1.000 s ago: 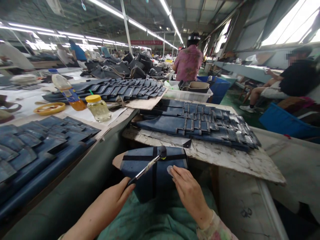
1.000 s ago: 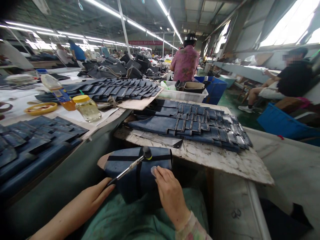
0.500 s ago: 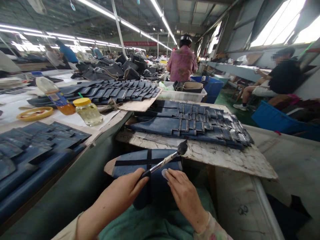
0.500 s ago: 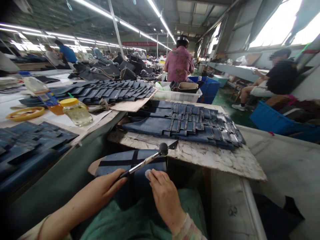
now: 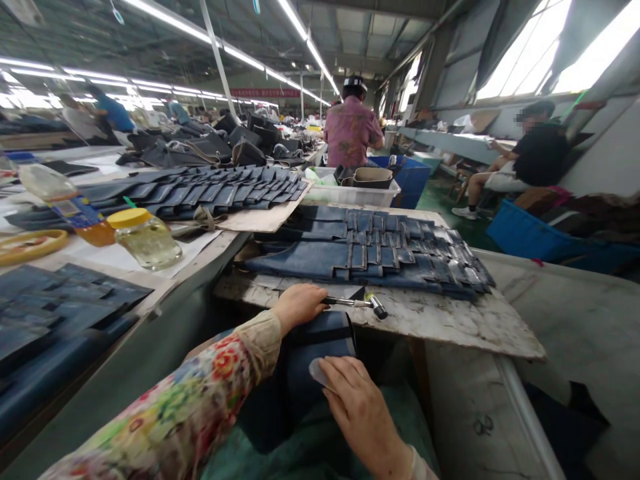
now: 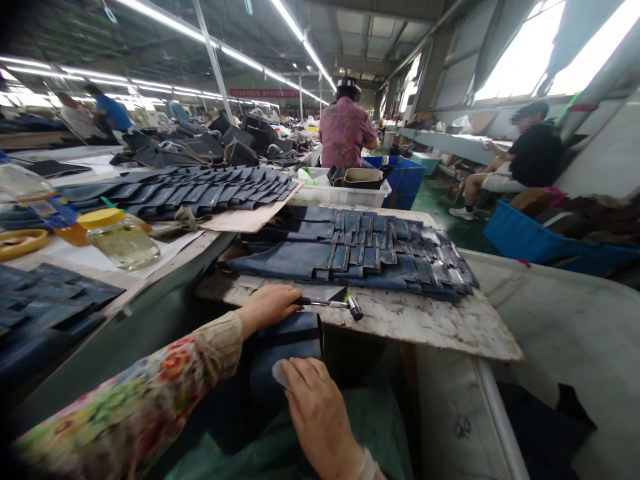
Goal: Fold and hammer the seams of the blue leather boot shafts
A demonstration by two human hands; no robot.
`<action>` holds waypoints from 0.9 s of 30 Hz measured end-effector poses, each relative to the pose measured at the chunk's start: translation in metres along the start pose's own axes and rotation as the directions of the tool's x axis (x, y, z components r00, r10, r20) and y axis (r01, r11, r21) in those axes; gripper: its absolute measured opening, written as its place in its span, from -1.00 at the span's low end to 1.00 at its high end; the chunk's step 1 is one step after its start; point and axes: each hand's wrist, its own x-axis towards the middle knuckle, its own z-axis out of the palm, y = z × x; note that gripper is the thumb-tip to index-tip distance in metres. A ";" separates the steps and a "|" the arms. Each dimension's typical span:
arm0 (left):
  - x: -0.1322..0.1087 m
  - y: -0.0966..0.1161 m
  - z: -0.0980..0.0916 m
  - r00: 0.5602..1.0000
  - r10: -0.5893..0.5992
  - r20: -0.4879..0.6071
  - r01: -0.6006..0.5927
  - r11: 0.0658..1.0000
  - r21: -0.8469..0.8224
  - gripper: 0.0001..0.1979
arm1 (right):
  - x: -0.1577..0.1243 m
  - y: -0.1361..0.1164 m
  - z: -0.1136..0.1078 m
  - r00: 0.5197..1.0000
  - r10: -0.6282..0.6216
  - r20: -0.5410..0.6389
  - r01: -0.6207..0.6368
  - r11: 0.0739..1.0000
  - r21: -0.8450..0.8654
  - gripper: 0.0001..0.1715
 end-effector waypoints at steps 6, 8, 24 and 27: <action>0.030 -0.007 0.028 0.996 -0.063 -0.070 0.055 0.992 -0.112 -0.69 | 0.002 0.009 -0.009 0.993 0.115 -0.034 -0.112 0.990 0.083 -0.47; 0.013 -0.008 0.030 0.992 -0.099 -0.085 0.084 0.984 -0.156 -0.64 | 0.005 0.018 -0.014 0.976 0.212 -0.050 -0.204 0.971 0.124 -0.50; -0.215 -0.062 0.066 0.500 -0.866 -0.011 0.459 0.275 -0.845 -0.41 | 0.112 -0.009 -0.050 0.980 0.199 -0.006 -0.171 0.857 0.486 -0.65; -0.220 -0.043 0.077 0.410 -0.862 0.296 0.227 -0.218 -0.949 -0.40 | 0.132 -0.069 -0.061 0.997 -0.052 -0.065 0.077 0.869 0.488 -0.67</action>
